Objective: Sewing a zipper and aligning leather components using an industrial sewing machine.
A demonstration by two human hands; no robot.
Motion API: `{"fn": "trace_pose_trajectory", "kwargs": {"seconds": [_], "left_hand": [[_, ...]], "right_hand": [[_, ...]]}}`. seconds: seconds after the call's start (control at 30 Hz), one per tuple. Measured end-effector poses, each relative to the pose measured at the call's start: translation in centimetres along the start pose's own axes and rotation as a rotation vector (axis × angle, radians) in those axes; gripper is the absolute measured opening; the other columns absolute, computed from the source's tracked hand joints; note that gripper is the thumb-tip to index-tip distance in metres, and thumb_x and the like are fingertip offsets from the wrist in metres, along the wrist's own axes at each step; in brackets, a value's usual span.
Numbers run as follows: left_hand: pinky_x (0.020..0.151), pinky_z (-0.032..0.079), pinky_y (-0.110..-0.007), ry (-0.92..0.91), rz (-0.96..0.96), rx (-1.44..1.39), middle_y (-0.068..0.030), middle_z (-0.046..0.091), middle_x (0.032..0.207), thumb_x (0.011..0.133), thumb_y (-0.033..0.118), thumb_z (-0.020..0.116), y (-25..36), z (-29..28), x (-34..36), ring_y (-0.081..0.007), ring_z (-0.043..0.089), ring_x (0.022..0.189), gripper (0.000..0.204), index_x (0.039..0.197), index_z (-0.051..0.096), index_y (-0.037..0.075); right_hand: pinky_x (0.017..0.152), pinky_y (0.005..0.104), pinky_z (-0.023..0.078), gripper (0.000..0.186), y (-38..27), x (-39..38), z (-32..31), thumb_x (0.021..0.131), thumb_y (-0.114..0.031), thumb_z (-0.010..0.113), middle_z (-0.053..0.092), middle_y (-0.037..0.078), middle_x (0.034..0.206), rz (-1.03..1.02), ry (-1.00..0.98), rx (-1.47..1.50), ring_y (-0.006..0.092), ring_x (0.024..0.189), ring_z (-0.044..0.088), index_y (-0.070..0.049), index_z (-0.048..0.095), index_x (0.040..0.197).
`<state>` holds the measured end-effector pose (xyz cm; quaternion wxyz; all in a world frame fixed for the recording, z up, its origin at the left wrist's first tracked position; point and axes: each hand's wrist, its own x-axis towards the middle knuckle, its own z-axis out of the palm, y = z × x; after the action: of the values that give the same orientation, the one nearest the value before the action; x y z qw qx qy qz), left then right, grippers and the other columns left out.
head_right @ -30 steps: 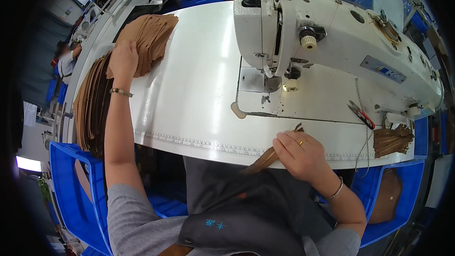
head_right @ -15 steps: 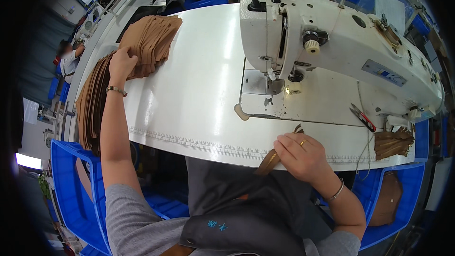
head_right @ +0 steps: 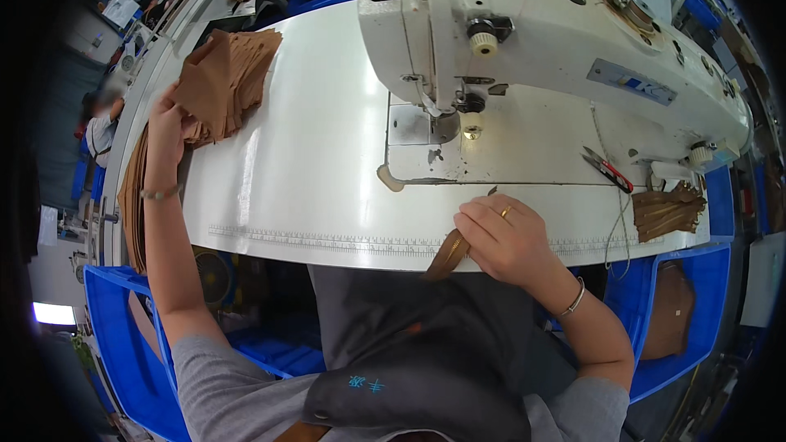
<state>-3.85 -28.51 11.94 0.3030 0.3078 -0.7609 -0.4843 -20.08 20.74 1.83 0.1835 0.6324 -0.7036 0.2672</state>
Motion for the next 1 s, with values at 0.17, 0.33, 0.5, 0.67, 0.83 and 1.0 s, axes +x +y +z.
{"fn": "trace_pose_trajectory", "kwargs": {"seconds": [0.17,0.33,0.5,0.67,0.83,1.0], "left_hand": [[0.100,0.055,-0.033,-0.314,-0.556,-0.678,-0.0104,0.065,0.139,0.114,0.026,0.041,-1.4,8.2,-12.8,-0.0179,0.066,0.122,0.044,0.146,0.052,-0.001],[0.096,0.058,-0.032,-0.617,-0.853,-0.657,-0.0132,0.067,0.132,0.103,0.001,0.056,-0.1,13.2,-20.6,-0.0189,0.069,0.116,0.039,0.141,0.055,-0.005],[0.096,0.060,-0.034,-0.959,-0.753,-0.680,-0.0110,0.066,0.133,0.103,0.004,0.060,0.8,14.8,-21.9,-0.0191,0.068,0.116,0.043,0.145,0.051,0.000],[0.091,0.059,-0.028,-0.956,-0.854,-0.725,-0.0061,0.068,0.126,0.102,0.005,0.064,0.5,14.5,-20.8,-0.0116,0.068,0.108,0.047,0.147,0.049,0.002],[0.069,0.055,-0.023,-0.766,-0.493,-0.415,-0.0038,0.068,0.116,0.100,0.004,0.066,1.7,14.5,-20.8,-0.0064,0.065,0.088,0.045,0.142,0.052,0.001],[0.062,0.051,-0.025,-0.580,0.216,0.178,-0.0037,0.068,0.106,0.095,0.009,0.075,1.9,16.6,-16.3,-0.0075,0.063,0.079,0.029,0.123,0.069,0.002]], "right_hand": [[0.091,0.0420,0.058,0.032,0.5,-0.3,0.2,0.074,-0.012,0.075,0.072,0.008,0.106,-0.031,0.007,-0.034,0.0241,0.094,0.072,-0.004,0.071,0.105],[0.095,0.0431,0.057,0.036,0.1,0.5,0.5,0.080,-0.008,0.069,0.072,0.011,0.118,-0.015,-0.005,0.055,0.0273,0.106,0.070,-0.004,0.071,0.116],[0.103,0.0433,0.054,0.045,1.4,2.5,0.0,0.084,-0.005,0.063,0.066,0.011,0.138,-0.100,-0.128,0.107,0.0305,0.122,0.065,-0.004,0.069,0.128],[0.110,0.0443,0.050,0.047,2.4,1.8,0.1,0.086,-0.006,0.062,0.063,0.011,0.144,-0.070,-0.221,0.189,0.0296,0.130,0.061,-0.005,0.067,0.132],[0.110,0.0449,0.049,0.038,2.5,1.5,0.7,0.087,-0.005,0.062,0.065,0.011,0.139,-0.089,-0.303,0.122,0.0291,0.128,0.062,-0.006,0.070,0.124],[0.104,0.0440,0.052,0.026,5.7,2.9,0.7,0.086,-0.005,0.063,0.070,0.010,0.126,-0.112,-0.312,0.249,0.0303,0.116,0.066,-0.006,0.071,0.111]]}}
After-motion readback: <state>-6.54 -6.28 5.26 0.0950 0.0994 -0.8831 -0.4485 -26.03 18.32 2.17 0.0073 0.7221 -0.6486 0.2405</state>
